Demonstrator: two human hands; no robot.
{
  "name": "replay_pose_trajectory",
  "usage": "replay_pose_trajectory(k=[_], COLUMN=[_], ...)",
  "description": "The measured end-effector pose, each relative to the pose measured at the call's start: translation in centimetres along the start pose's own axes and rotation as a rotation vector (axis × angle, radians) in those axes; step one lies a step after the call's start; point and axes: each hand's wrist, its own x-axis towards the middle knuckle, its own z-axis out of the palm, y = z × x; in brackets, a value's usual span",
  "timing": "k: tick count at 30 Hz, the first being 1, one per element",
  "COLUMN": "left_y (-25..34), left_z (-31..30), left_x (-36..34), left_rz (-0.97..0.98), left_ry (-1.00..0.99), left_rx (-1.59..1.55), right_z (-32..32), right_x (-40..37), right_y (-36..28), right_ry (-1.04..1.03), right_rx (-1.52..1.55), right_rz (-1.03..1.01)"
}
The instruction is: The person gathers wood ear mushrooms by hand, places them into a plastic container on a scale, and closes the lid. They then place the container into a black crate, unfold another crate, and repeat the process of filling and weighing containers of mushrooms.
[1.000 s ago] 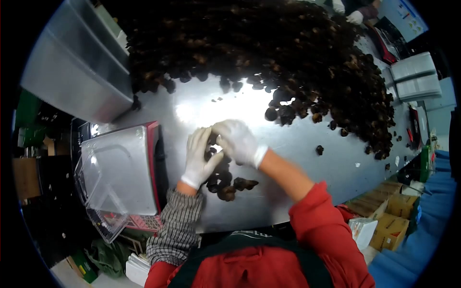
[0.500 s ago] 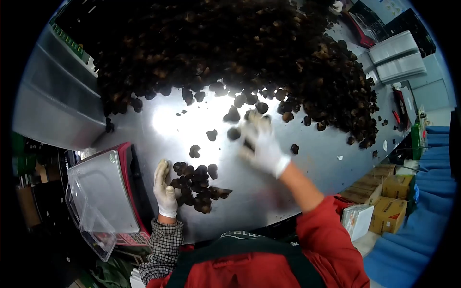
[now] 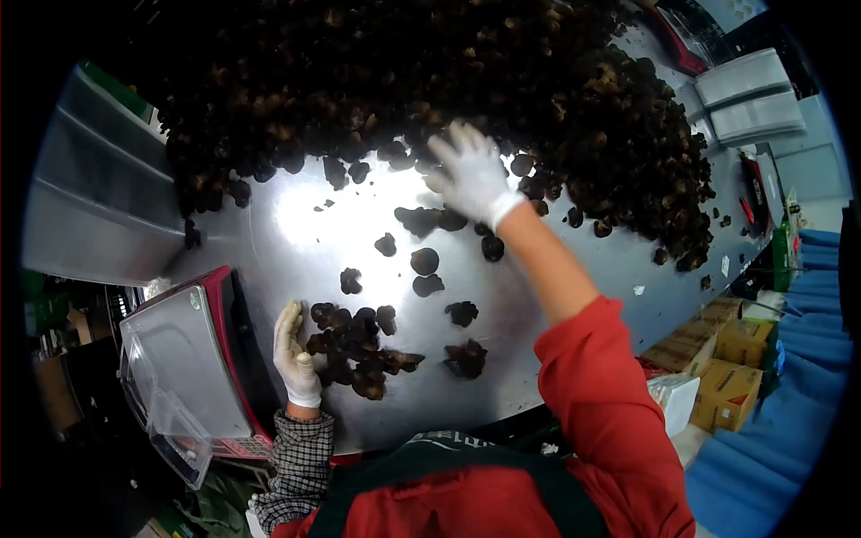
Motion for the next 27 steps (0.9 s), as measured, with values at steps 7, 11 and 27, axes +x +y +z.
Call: replay_pose_trajectory(k=[7,11,27], left_y=[-0.1,0.0,0.0], left_z=[-0.2,-0.1,0.1], left_x=[0.0,0.1,0.0], left_rz=[-0.002,-0.001,0.014], left_ry=[-0.004,-0.012,-0.020], left_rx=[-0.022,-0.021,-0.040], right_z=[-6.9,-6.1,-6.4], right_x=[-14.4,-5.6,-8.6], right_y=[-6.9,-4.5,1.0], right_ry=[-0.034,0.106,0.038], right_rx=[0.447,0.393,0.147], right_rz=[-0.207,-0.135,0.160])
